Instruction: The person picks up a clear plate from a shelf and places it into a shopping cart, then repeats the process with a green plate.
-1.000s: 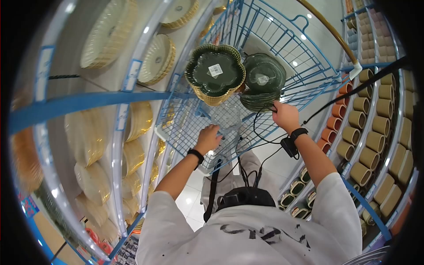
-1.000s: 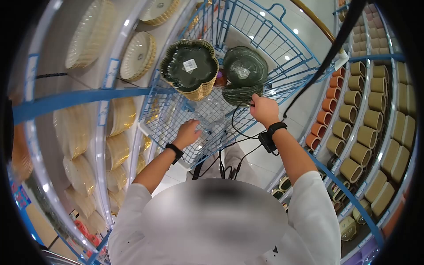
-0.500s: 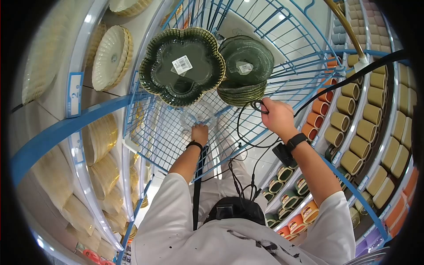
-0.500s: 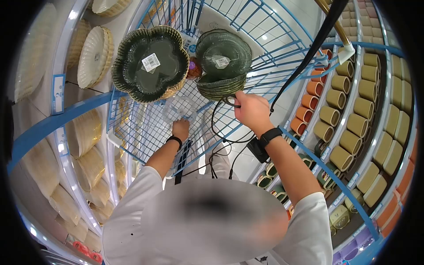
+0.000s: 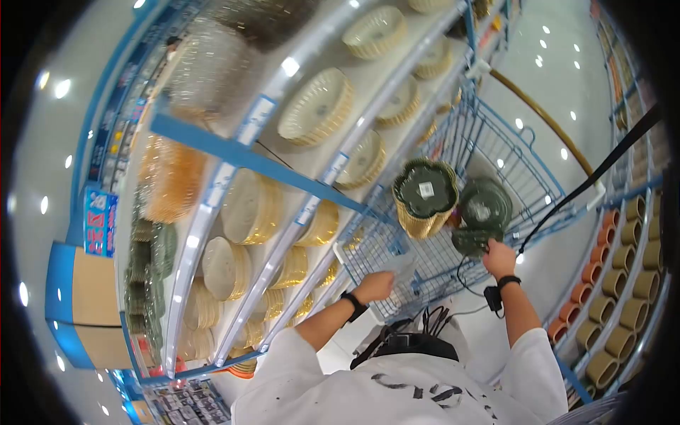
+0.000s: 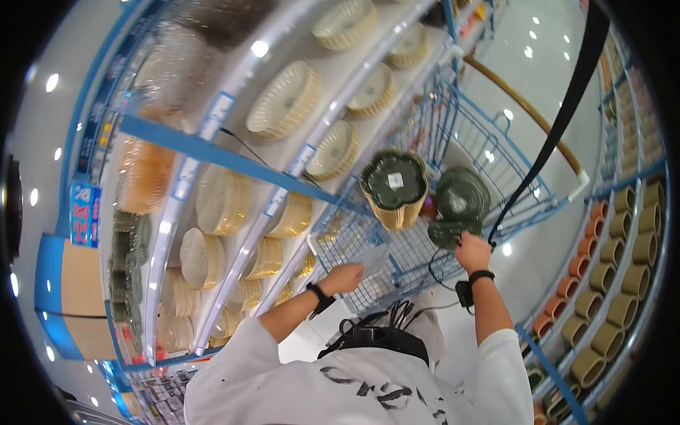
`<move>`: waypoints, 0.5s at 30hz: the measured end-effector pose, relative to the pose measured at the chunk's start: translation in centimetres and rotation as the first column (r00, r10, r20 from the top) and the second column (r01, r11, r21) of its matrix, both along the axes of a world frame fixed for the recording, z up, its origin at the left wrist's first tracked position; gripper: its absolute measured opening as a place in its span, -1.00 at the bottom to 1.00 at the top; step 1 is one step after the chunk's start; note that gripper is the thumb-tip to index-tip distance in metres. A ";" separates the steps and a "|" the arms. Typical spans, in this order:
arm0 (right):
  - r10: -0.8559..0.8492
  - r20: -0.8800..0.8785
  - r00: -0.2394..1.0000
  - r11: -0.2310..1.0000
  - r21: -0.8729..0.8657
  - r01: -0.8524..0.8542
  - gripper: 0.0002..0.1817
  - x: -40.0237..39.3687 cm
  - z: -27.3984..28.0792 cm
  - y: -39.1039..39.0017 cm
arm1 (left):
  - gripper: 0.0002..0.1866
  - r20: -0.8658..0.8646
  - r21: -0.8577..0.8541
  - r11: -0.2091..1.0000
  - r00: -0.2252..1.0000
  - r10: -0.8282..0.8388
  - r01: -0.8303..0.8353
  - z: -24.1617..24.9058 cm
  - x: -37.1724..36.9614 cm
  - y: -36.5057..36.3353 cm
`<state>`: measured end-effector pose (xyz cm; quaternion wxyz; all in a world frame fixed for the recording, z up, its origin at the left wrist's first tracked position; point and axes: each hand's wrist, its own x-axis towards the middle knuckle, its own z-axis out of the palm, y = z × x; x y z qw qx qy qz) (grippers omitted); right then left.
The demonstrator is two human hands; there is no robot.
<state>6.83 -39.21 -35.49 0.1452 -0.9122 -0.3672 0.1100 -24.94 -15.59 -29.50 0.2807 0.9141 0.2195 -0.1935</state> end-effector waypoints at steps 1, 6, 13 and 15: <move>0.028 -0.002 1.000 0.999 -0.022 -0.028 -0.86 0.1 0.3 0.0 | -0.88 -0.008 -0.004 1.000 1.000 0.017 -0.017 2.8 -1.1 0.5; -0.019 -0.095 0.995 0.999 -0.042 0.015 -0.82 0.0 1.5 0.3 | -0.86 0.005 -0.038 0.998 0.999 0.050 -0.050 16.5 -7.3 1.9; 0.025 -0.097 0.995 1.000 -0.001 -0.026 -0.85 0.2 1.4 0.2 | -0.85 0.128 0.012 0.972 0.965 0.230 -0.233 40.7 -10.3 0.7; 0.012 -0.094 0.995 1.000 -0.013 -0.013 -0.84 0.2 1.0 0.2 | -0.85 0.260 -0.009 0.930 0.897 0.358 -0.368 46.5 -11.1 0.0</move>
